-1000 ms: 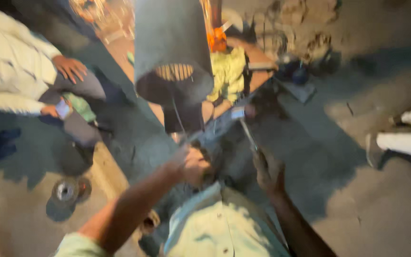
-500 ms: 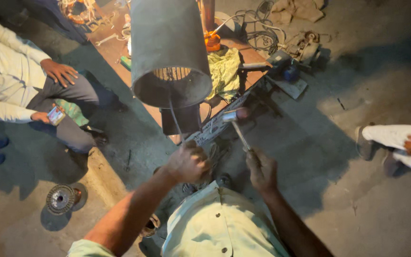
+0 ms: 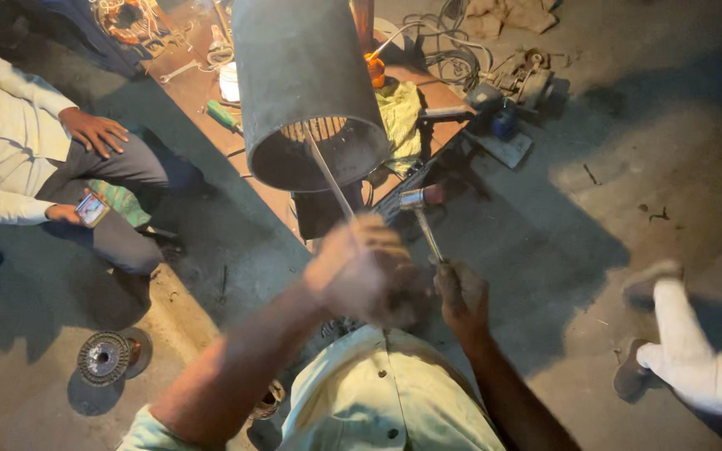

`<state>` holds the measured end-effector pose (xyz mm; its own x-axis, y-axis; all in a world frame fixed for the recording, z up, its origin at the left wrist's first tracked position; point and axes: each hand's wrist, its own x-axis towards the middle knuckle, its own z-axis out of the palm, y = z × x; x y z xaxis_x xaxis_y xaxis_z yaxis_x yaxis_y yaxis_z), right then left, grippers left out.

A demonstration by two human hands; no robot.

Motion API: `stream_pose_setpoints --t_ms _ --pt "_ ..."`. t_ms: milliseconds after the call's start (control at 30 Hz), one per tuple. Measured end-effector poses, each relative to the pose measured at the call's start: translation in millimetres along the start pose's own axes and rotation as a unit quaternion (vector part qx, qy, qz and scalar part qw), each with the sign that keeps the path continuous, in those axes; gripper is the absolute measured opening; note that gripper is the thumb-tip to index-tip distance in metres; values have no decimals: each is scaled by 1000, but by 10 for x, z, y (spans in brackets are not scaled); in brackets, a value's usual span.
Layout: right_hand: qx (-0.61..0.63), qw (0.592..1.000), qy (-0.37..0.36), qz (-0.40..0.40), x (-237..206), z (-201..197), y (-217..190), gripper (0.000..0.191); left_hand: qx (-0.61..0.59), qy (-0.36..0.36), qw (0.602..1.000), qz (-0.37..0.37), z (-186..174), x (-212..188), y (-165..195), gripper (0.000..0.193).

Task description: The person uses a hammer to repeatedly strike a metal rod held against a cylindrical metal object mounted on a workbench. The person continues hammering the rod throughout the clip.

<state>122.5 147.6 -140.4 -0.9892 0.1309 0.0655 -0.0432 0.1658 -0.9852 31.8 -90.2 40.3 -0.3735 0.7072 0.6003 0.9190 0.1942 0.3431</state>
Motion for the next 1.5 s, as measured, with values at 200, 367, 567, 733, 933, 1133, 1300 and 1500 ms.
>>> stream_pose_setpoints --t_ms 200,367,567,733,933,1133,1300,1500 --pt "-54 997 44 -16 -72 -99 24 36 156 -399 904 -17 722 -1194 -56 12" --pt "9 998 39 41 -72 -83 -78 37 35 -199 979 -6 519 -898 59 17" --pt "-12 999 1 -47 154 74 -335 30 -34 -161 986 -21 102 -293 54 24" --pt "-23 999 5 -47 264 334 -631 30 -62 -159 984 -61 -77 -160 40 28" --pt "25 998 -7 -54 311 536 -782 30 -79 -144 982 -93 -144 -35 164 24" --pt "119 991 -59 -7 383 699 -575 29 -58 -215 956 -192 -178 56 256 22" --pt "155 987 -19 44 375 766 -296 26 -33 -138 979 -147 -49 42 274 20" --pt "131 989 -11 63 339 698 -271 27 -3 -198 970 -143 13 -48 222 26"
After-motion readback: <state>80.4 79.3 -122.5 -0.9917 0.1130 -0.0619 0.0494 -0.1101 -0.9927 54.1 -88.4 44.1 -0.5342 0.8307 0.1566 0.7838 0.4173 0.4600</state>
